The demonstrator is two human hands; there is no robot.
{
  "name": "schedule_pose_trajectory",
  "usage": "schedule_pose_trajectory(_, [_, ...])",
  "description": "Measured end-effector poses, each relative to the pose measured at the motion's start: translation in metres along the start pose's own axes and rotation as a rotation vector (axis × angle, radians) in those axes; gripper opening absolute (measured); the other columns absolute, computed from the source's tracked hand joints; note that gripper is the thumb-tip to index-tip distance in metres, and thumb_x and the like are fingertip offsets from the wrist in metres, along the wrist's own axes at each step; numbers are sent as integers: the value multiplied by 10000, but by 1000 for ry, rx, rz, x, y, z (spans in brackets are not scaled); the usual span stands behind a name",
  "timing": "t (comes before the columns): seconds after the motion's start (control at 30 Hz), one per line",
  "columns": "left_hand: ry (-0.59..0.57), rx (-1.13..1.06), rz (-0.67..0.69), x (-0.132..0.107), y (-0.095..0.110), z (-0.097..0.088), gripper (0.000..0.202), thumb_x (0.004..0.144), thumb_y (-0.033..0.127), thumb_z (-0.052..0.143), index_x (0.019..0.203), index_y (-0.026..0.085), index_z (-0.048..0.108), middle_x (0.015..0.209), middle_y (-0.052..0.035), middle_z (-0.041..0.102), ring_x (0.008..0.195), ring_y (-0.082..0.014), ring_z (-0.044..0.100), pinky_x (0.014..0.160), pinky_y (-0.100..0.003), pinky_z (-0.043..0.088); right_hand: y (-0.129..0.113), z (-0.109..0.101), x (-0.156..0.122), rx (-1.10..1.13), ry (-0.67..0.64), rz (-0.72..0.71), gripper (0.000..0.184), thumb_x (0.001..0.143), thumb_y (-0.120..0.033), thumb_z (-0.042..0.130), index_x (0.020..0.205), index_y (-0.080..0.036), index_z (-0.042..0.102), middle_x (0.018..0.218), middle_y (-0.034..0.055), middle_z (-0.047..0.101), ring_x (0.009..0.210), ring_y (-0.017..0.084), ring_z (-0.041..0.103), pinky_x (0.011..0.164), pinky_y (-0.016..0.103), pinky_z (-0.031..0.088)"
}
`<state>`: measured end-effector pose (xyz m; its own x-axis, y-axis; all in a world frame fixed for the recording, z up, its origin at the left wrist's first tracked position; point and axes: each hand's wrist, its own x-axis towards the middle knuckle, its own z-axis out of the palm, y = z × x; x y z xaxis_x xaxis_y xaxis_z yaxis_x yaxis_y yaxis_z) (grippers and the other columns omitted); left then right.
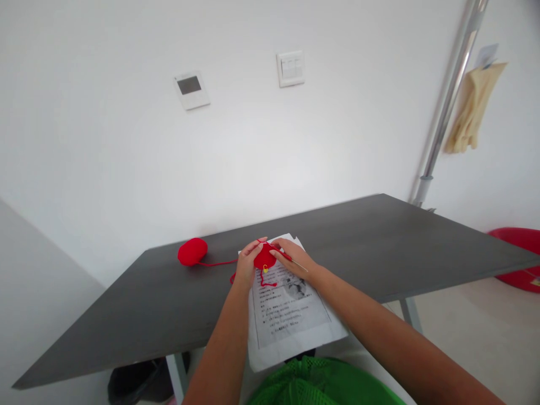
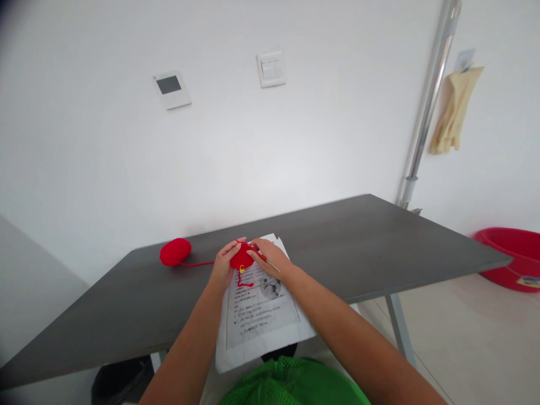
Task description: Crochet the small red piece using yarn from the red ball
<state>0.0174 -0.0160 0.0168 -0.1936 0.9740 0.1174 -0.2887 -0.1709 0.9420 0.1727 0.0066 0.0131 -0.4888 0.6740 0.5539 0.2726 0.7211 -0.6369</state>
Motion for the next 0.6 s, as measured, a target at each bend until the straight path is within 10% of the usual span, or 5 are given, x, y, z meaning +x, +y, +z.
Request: schedule_pose_trajectory(0.6, [108, -44, -85, 1, 0, -1, 269, 498, 295, 772, 651, 136, 618, 606, -15, 640, 537, -126, 572, 543, -238, 433, 7, 3, 1, 8, 6, -63, 193, 878, -346, 468, 933, -211, 593, 906, 66, 604, 870, 206, 527, 780, 329, 397])
